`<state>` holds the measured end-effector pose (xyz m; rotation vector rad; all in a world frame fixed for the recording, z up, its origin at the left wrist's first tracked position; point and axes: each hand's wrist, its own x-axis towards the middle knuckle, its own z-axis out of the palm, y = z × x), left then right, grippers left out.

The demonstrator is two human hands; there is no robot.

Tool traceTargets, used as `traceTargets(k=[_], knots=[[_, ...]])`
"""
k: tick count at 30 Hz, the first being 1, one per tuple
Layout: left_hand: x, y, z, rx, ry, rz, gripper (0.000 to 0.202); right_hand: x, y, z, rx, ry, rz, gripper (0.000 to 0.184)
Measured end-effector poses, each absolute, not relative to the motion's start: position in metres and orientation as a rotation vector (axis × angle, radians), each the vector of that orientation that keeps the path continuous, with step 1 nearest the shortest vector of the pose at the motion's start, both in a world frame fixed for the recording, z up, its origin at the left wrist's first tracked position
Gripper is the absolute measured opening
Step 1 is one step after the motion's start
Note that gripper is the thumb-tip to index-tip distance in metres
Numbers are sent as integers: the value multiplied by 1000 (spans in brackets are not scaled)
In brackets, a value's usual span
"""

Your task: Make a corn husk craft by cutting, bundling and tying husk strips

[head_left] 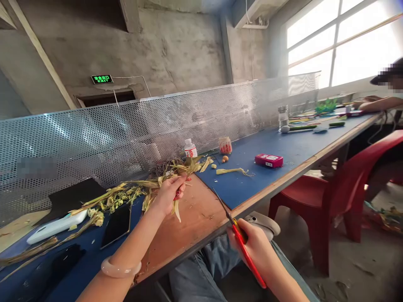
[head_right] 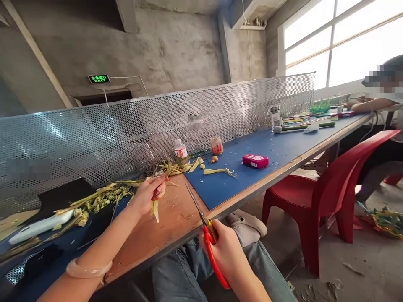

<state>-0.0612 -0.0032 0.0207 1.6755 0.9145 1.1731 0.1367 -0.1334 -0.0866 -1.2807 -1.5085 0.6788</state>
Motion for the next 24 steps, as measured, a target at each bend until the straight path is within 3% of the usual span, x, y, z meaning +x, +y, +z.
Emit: traceTargets(k=[4, 9, 24], knots=[[-58, -14, 18, 2495, 1064, 1340, 29, 141, -135, -85, -1242, -1419, 830, 35], [-55, -27, 19, 3557, 611, 1312, 12, 152, -134, -84, -1192, -1413, 904, 32], [-61, -28, 21, 3761, 402, 1431, 25, 176, -140, -77, -1173, -1552, 1158, 28]])
